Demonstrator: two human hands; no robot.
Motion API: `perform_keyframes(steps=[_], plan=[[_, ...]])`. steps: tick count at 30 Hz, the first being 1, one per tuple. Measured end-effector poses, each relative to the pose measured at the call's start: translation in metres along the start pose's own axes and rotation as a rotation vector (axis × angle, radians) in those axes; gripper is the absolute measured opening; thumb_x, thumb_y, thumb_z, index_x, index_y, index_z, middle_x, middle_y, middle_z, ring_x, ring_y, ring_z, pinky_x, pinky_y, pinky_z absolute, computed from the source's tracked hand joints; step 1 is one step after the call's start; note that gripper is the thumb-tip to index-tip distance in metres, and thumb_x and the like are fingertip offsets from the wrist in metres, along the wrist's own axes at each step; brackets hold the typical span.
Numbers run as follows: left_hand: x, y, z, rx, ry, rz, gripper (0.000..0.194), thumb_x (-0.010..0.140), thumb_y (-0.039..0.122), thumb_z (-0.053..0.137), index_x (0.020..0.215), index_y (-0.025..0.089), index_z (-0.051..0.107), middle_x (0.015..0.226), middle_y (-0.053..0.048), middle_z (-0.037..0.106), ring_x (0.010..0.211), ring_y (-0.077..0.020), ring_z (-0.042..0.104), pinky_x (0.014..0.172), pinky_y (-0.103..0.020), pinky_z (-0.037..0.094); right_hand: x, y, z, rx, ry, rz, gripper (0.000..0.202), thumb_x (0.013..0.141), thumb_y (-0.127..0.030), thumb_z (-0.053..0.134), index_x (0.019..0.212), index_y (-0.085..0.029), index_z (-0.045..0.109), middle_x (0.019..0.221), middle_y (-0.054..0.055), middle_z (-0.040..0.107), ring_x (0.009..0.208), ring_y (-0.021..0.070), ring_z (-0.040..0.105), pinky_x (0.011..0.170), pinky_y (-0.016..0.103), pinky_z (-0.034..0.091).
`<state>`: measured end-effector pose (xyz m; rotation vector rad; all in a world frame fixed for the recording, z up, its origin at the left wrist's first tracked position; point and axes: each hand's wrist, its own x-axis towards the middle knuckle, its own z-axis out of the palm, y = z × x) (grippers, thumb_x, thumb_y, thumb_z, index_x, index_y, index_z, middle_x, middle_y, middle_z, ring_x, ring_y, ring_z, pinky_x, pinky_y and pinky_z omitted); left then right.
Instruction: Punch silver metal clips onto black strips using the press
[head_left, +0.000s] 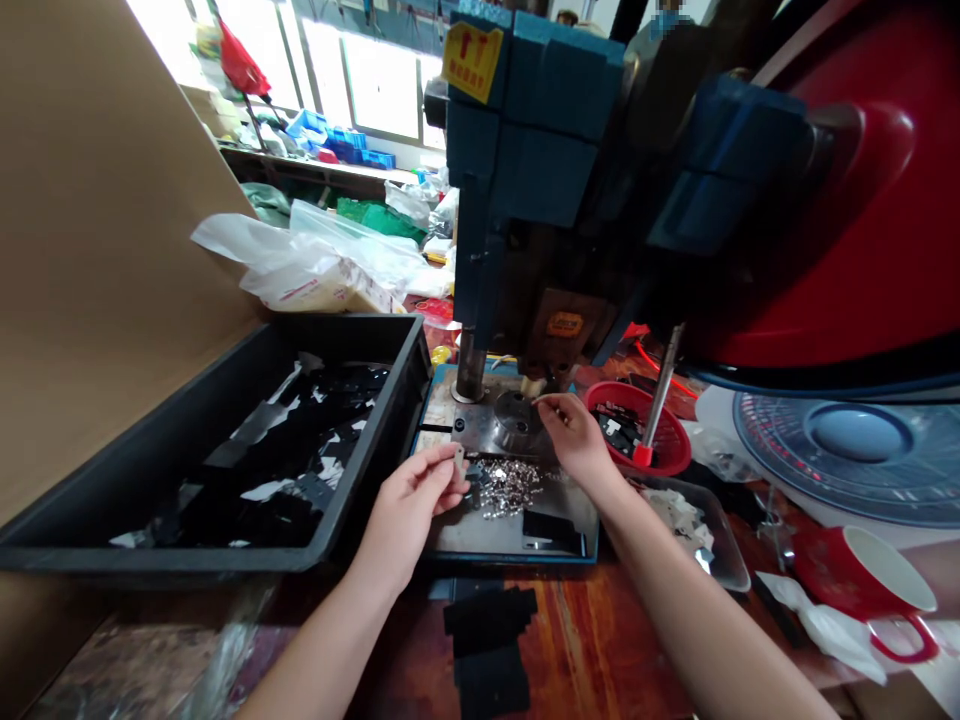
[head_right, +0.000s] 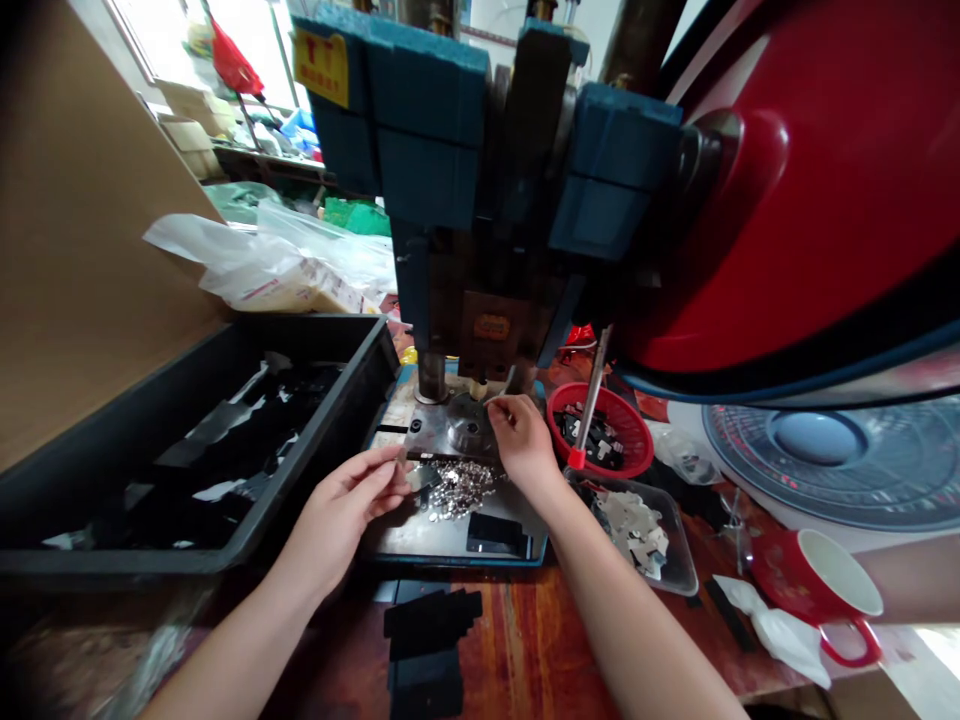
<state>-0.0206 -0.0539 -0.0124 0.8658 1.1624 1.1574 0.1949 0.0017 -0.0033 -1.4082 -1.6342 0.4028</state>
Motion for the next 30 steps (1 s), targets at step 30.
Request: perform_keyframes(steps=[30], plan=[[-0.028,-0.025,0.017,0.958,-0.205,0.806,0.022,0.085,0.022,0.052,0.102,0.023,0.067,0.105,-0.007,0.064,0.101,-0.022,0.057,0.092,-0.04,0.044,-0.106,-0.006,-0.044,-0.24,-0.35,-0.167,0.02,0.082,-0.024,0.062,0.102,-0.02,0.061,0.103,0.007,0.064,0.098,0.0216,0.056,0.088,0.04,0.047]])
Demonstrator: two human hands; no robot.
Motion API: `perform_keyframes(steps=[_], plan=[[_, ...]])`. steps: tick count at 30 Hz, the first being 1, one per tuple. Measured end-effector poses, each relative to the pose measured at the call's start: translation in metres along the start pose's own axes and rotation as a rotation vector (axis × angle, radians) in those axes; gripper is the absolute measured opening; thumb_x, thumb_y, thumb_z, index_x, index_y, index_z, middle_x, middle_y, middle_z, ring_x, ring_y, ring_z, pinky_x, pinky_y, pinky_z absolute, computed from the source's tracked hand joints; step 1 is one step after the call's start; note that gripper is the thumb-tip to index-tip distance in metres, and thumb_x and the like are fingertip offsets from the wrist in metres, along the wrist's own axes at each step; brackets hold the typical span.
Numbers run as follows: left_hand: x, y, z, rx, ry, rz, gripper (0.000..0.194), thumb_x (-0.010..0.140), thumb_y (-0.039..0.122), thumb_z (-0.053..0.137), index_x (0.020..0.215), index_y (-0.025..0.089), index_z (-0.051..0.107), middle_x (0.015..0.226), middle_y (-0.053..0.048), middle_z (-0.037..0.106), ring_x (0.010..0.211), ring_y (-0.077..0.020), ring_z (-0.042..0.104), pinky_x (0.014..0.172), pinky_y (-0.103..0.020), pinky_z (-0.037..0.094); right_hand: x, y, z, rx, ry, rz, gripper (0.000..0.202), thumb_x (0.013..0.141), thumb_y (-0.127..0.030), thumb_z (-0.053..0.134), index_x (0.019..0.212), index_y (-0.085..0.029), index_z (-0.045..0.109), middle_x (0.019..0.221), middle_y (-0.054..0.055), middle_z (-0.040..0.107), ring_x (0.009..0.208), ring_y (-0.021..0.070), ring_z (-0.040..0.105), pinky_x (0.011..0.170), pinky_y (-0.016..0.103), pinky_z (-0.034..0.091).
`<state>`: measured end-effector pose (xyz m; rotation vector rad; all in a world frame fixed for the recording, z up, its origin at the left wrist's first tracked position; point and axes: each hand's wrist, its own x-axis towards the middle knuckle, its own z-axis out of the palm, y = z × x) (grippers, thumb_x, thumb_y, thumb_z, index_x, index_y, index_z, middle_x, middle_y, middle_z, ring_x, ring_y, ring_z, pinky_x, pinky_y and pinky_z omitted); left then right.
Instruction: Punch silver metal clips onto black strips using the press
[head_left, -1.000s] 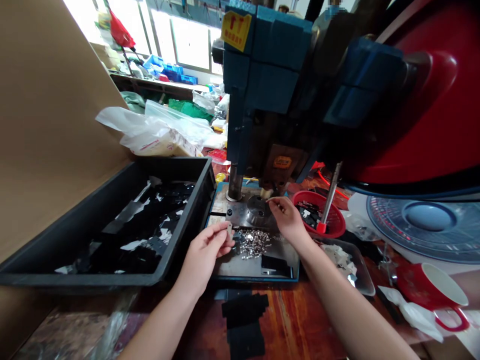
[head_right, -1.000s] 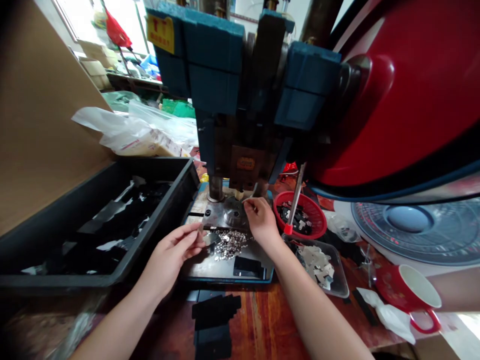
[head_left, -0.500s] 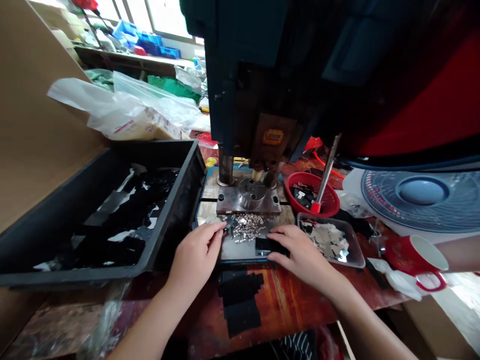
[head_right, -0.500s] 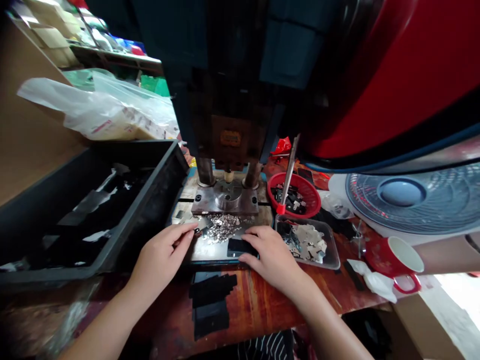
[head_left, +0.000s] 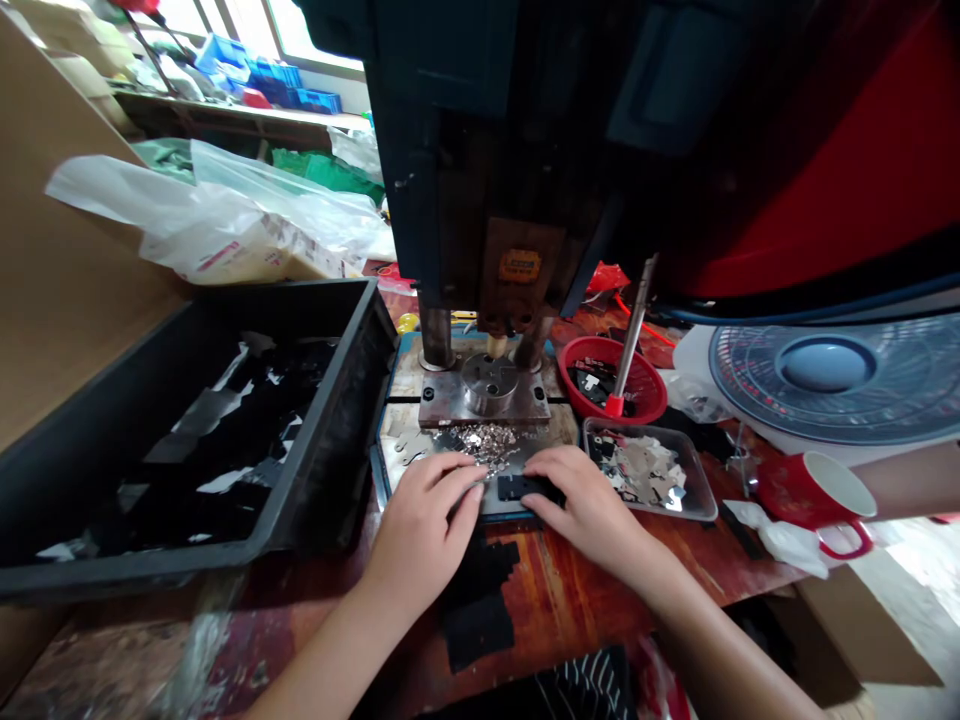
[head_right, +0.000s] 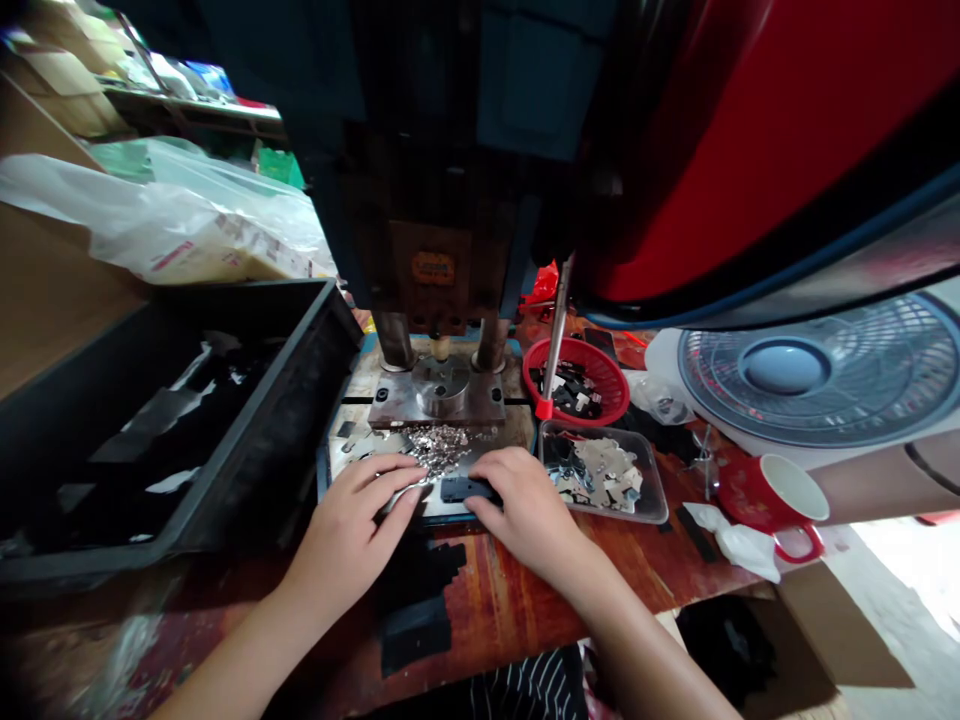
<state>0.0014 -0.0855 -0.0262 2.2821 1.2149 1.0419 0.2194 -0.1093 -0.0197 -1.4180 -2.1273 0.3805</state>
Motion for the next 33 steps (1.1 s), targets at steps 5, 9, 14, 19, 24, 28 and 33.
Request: perform_keyframes(steps=[5,9,14,19,24,28,33], plan=[[0.003,0.012,0.001,-0.335,-0.186,-0.344,0.029,0.083,0.03,0.055,0.109,0.024,0.066,0.103,-0.005,0.069,0.094,-0.0215,0.063,0.086,-0.036,0.048,0.001,-0.014,-0.005,0.012,0.052,-0.099,0.018,0.085,-0.023,0.059,0.102,-0.02,0.059,0.098,0.006,0.065,0.092,0.0202,0.057,0.084,0.038,0.047],[0.006,0.016,0.0,-0.665,-0.255,-0.651,0.034,0.077,0.032,0.06,0.108,0.019,0.067,0.078,-0.003,0.071,0.073,-0.019,0.065,0.07,-0.031,0.051,0.001,-0.021,-0.008,0.073,0.072,-0.048,0.028,0.085,-0.026,0.06,0.112,-0.022,0.056,0.103,0.006,0.065,0.096,0.0202,0.058,0.085,0.037,0.048],[0.007,0.014,-0.004,-0.827,-0.198,-0.758,0.035,0.071,0.031,0.065,0.103,0.016,0.069,0.07,-0.002,0.068,0.066,-0.0155,0.062,0.066,-0.028,0.049,-0.002,-0.019,-0.008,0.174,0.053,0.11,0.035,0.086,-0.032,0.057,0.12,-0.025,0.053,0.11,0.006,0.064,0.098,0.02,0.06,0.083,0.034,0.05],[0.005,0.015,-0.005,-0.815,-0.156,-0.742,0.03,0.071,0.032,0.065,0.096,0.017,0.069,0.07,-0.002,0.067,0.067,-0.0168,0.063,0.067,-0.031,0.051,-0.002,-0.021,-0.005,0.255,0.1,0.167,0.022,0.087,-0.029,0.054,0.109,-0.026,0.059,0.1,0.003,0.066,0.087,0.0171,0.062,0.078,0.031,0.052],[0.006,0.02,-0.007,-0.754,-0.081,-0.656,0.021,0.069,0.026,0.065,0.089,0.021,0.069,0.085,-0.004,0.071,0.08,-0.0202,0.066,0.078,-0.036,0.053,0.0,-0.024,0.0,0.153,0.249,-0.047,0.014,0.086,-0.014,0.05,0.091,-0.024,0.058,0.096,0.005,0.062,0.091,0.0179,0.059,0.08,0.034,0.05],[0.005,0.024,-0.01,-0.786,-0.031,-0.608,0.024,0.068,0.023,0.065,0.092,0.022,0.068,0.088,-0.003,0.071,0.082,-0.0194,0.067,0.078,-0.035,0.055,-0.001,-0.025,0.002,-0.006,0.363,-0.21,0.024,0.082,-0.004,0.052,0.093,-0.025,0.056,0.101,0.006,0.059,0.094,0.0185,0.056,0.08,0.035,0.05],[0.007,0.025,-0.011,-0.776,0.004,-0.593,0.026,0.069,0.023,0.064,0.095,0.022,0.067,0.091,-0.004,0.071,0.084,-0.0199,0.067,0.08,-0.035,0.055,-0.001,-0.024,0.003,-0.068,0.403,-0.241,0.028,0.081,-0.004,0.051,0.096,-0.027,0.057,0.101,0.006,0.058,0.093,0.0196,0.056,0.078,0.038,0.051]])
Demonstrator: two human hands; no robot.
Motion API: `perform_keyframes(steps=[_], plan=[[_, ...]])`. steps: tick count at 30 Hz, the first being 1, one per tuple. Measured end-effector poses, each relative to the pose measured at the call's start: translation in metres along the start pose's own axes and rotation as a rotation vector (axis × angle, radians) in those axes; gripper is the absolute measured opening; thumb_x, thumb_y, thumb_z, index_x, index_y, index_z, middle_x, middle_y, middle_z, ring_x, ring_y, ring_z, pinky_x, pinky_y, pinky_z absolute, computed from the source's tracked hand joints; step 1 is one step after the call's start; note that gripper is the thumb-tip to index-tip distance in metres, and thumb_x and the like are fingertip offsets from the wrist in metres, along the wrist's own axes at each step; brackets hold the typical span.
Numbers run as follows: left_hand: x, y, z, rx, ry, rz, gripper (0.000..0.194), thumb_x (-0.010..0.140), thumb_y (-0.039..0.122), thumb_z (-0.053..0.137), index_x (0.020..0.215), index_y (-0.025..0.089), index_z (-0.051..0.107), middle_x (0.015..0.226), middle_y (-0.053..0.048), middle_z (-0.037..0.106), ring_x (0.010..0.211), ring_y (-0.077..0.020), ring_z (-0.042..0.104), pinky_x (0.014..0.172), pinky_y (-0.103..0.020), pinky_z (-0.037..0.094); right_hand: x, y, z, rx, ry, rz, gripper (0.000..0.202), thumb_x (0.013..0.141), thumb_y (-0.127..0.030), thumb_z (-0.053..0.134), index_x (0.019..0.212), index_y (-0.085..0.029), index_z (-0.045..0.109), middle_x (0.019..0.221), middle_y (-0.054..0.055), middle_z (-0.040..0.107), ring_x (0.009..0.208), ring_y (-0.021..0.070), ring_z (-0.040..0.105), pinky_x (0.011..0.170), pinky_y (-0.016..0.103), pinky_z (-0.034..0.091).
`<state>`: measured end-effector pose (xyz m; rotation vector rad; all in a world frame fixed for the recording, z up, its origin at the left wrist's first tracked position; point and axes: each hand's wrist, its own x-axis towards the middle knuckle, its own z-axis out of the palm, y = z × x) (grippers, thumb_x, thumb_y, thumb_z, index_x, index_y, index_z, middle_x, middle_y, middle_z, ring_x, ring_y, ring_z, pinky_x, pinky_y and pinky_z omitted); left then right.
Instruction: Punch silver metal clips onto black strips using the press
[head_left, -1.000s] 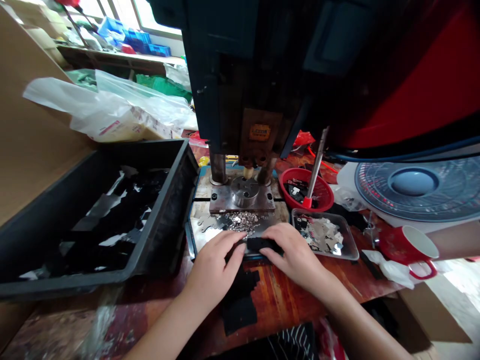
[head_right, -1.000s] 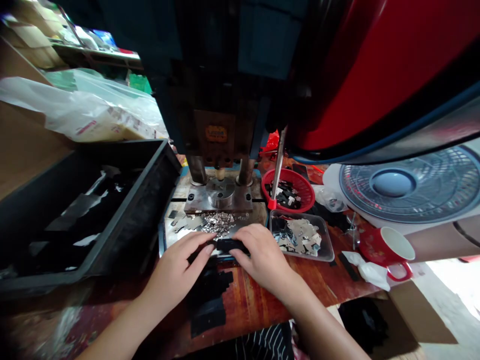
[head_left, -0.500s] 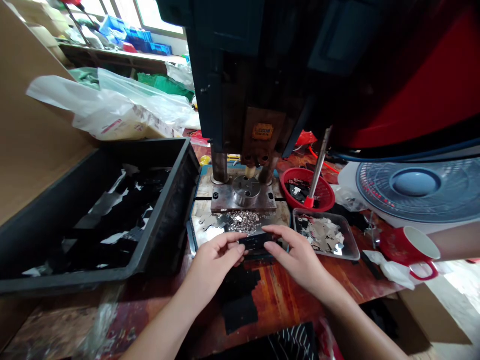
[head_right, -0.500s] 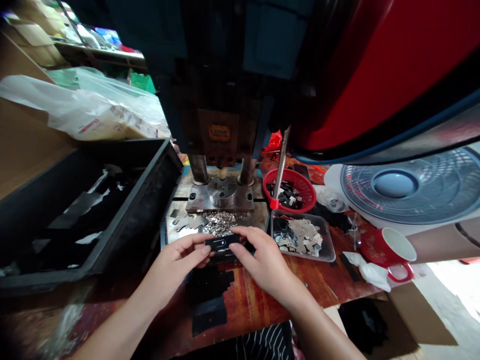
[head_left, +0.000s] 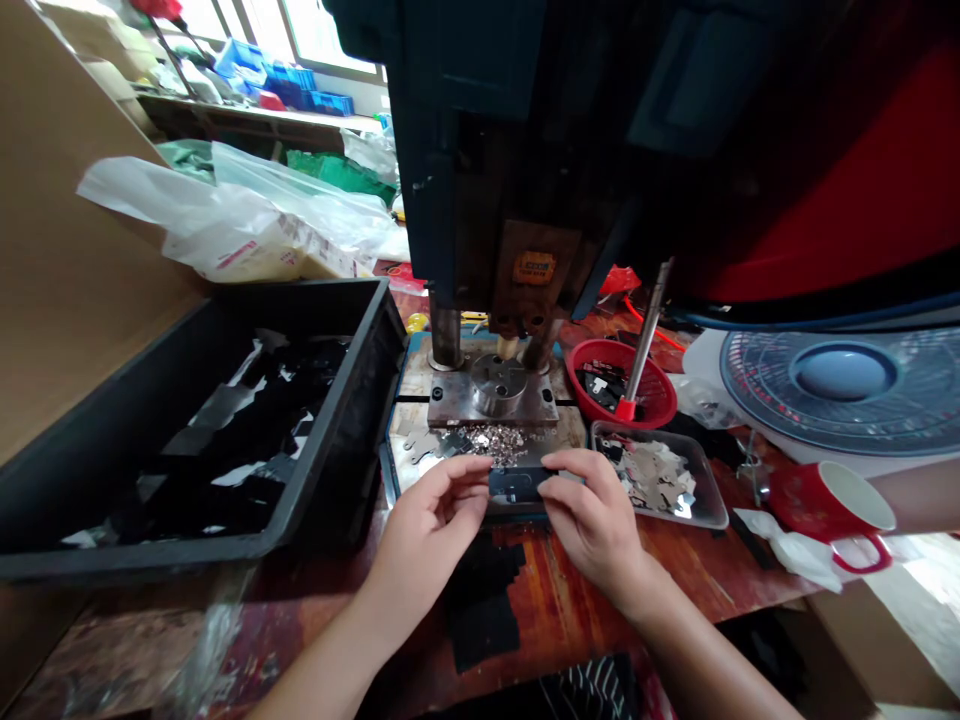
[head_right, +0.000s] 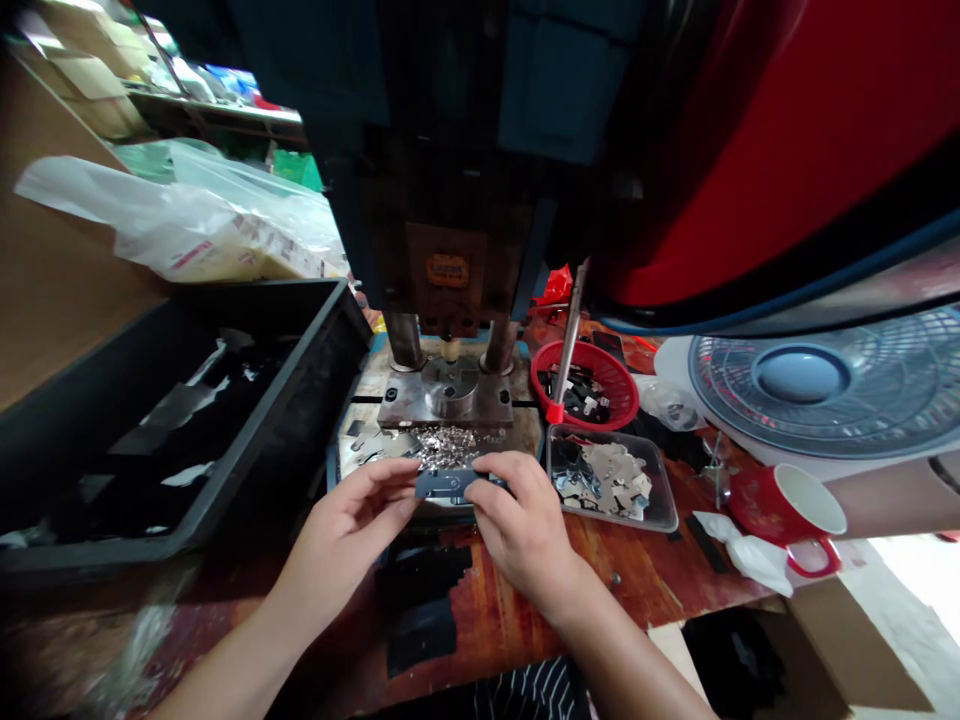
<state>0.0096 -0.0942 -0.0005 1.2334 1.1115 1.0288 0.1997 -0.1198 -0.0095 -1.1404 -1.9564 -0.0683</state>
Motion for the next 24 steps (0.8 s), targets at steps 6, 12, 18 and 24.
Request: perform_keyframes(steps=[6,12,18,24], plan=[[0.005,-0.004,-0.001,0.102,0.004,0.085,0.025,0.074,0.023,0.061,0.099,0.023,0.067,0.093,-0.004,0.07,0.084,-0.0195,0.066,0.077,-0.033,0.055,0.002,0.005,0.004,0.016,0.013,0.008,0.028,0.081,-0.005,0.051,0.096,-0.028,0.058,0.1,0.006,0.06,0.093,0.0199,0.057,0.078,0.039,0.051],[0.028,-0.006,-0.01,0.491,0.04,0.443,0.012,0.08,0.029,0.062,0.087,0.025,0.071,0.086,-0.002,0.064,0.083,-0.0171,0.061,0.076,-0.029,0.049,0.023,0.013,0.013,0.143,-0.051,0.097,0.013,0.086,-0.017,0.055,0.093,-0.026,0.06,0.088,0.003,0.066,0.085,0.0189,0.06,0.077,0.037,0.05],[0.084,0.011,-0.002,0.552,0.164,0.496,0.019,0.084,0.033,0.056,0.09,0.021,0.069,0.089,-0.004,0.066,0.083,-0.0179,0.062,0.077,-0.03,0.048,0.07,0.039,0.041,0.228,0.067,0.411,0.013,0.084,-0.029,0.056,0.094,-0.024,0.064,0.09,0.003,0.067,0.085,0.019,0.06,0.078,0.034,0.048],[0.119,0.013,0.009,0.657,0.257,0.452,0.02,0.081,0.031,0.056,0.09,0.019,0.069,0.091,-0.006,0.067,0.091,-0.0223,0.06,0.086,-0.037,0.045,0.097,0.069,0.066,0.262,0.086,0.537,0.011,0.076,-0.03,0.059,0.076,-0.02,0.065,0.084,0.004,0.06,0.084,0.0197,0.059,0.078,0.033,0.047]])
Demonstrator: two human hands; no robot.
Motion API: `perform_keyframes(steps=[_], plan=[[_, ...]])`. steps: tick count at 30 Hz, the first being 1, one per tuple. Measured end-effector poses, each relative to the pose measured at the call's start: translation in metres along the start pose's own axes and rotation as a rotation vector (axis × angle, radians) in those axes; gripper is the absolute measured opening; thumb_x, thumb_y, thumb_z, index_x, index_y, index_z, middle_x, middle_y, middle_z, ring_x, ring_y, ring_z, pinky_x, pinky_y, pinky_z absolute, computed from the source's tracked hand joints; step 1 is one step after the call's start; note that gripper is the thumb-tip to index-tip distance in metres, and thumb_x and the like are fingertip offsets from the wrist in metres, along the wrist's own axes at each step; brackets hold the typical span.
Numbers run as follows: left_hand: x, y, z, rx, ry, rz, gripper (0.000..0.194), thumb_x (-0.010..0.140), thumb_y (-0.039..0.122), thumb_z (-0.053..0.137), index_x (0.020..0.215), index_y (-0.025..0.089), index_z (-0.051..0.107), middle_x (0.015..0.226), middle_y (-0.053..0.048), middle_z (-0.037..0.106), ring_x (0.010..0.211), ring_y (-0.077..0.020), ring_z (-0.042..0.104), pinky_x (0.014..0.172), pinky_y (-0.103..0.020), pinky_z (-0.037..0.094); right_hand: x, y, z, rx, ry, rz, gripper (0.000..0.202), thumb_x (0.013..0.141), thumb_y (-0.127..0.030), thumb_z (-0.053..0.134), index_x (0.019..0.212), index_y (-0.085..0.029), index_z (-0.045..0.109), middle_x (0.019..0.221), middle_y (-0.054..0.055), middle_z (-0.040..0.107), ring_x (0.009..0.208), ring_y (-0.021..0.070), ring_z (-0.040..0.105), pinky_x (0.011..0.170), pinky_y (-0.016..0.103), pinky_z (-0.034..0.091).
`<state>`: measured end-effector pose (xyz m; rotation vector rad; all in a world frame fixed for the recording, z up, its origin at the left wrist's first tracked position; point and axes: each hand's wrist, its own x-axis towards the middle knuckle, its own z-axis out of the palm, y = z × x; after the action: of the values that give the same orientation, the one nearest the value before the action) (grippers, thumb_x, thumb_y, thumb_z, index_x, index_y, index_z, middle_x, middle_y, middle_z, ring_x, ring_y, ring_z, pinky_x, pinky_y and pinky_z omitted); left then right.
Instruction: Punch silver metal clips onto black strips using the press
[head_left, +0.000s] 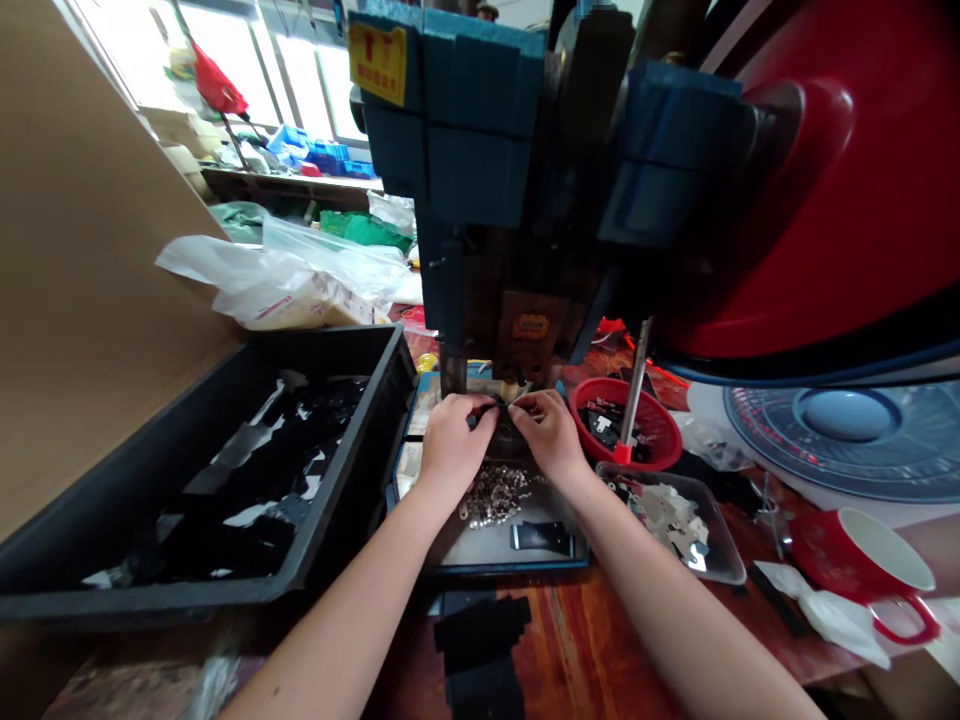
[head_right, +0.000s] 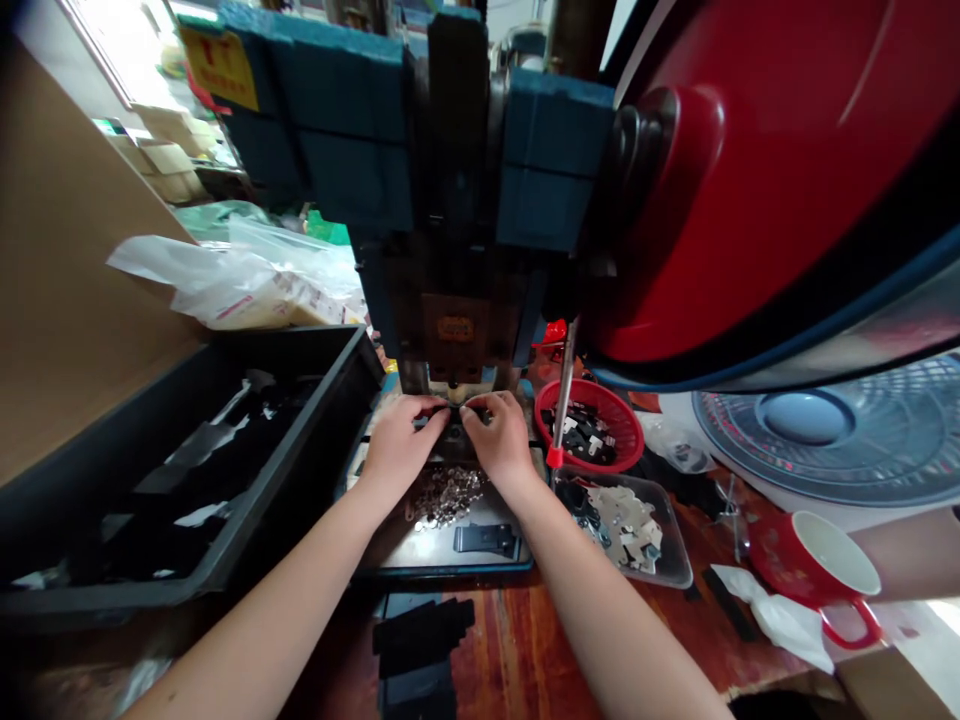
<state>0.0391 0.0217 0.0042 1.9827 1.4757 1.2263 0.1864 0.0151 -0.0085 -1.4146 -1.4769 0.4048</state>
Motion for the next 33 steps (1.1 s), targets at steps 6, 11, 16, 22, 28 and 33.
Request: perform_keyframes(steps=[6,11,16,22,28,33], plan=[[0.007,-0.01,0.007,-0.017,-0.012,-0.052,0.02,0.076,0.026,0.058,0.091,0.019,0.069,0.096,-0.006,0.066,0.1,-0.0226,0.057,0.094,-0.039,0.042,0.008,0.01,0.006,0.101,-0.078,0.08,0.016,0.072,-0.03,0.059,0.082,-0.019,0.065,0.089,0.004,0.061,0.085,0.0184,0.057,0.083,0.032,0.045],[0.015,-0.017,0.008,-0.059,-0.09,-0.039,0.021,0.075,0.021,0.056,0.091,0.019,0.069,0.096,-0.005,0.069,0.096,-0.0211,0.061,0.091,-0.035,0.046,0.01,0.014,0.011,0.147,-0.113,0.132,0.021,0.072,-0.033,0.059,0.083,-0.018,0.064,0.082,0.003,0.062,0.081,0.0182,0.057,0.076,0.031,0.046],[0.017,-0.017,0.011,-0.084,-0.127,-0.028,0.024,0.076,0.02,0.052,0.092,0.02,0.07,0.097,-0.004,0.069,0.097,-0.0202,0.062,0.092,-0.033,0.046,0.012,0.014,0.011,0.189,-0.15,0.155,0.02,0.071,-0.032,0.056,0.083,-0.017,0.063,0.08,0.002,0.063,0.077,0.0174,0.058,0.071,0.029,0.046],[0.014,-0.017,0.009,-0.096,-0.118,-0.04,0.025,0.076,0.02,0.051,0.094,0.02,0.069,0.1,-0.004,0.069,0.099,-0.0207,0.061,0.094,-0.034,0.045,0.011,0.011,0.008,0.218,-0.186,0.16,0.02,0.07,-0.031,0.057,0.084,-0.017,0.062,0.08,0.003,0.064,0.076,0.0171,0.058,0.07,0.029,0.046],[0.013,-0.017,0.01,-0.102,-0.117,-0.059,0.026,0.076,0.019,0.051,0.095,0.019,0.069,0.101,-0.005,0.068,0.099,-0.0208,0.061,0.092,-0.034,0.046,0.013,0.01,0.007,0.218,-0.2,0.146,0.02,0.071,-0.03,0.056,0.085,-0.017,0.061,0.08,0.003,0.065,0.078,0.0177,0.059,0.072,0.03,0.047],[0.015,-0.013,0.006,-0.098,-0.084,-0.07,0.026,0.076,0.019,0.052,0.097,0.018,0.067,0.101,-0.006,0.067,0.1,-0.0217,0.06,0.09,-0.035,0.046,0.016,0.008,0.01,0.195,-0.201,0.117,0.021,0.071,-0.026,0.057,0.09,-0.016,0.062,0.089,0.004,0.066,0.085,0.0184,0.06,0.08,0.032,0.046]])
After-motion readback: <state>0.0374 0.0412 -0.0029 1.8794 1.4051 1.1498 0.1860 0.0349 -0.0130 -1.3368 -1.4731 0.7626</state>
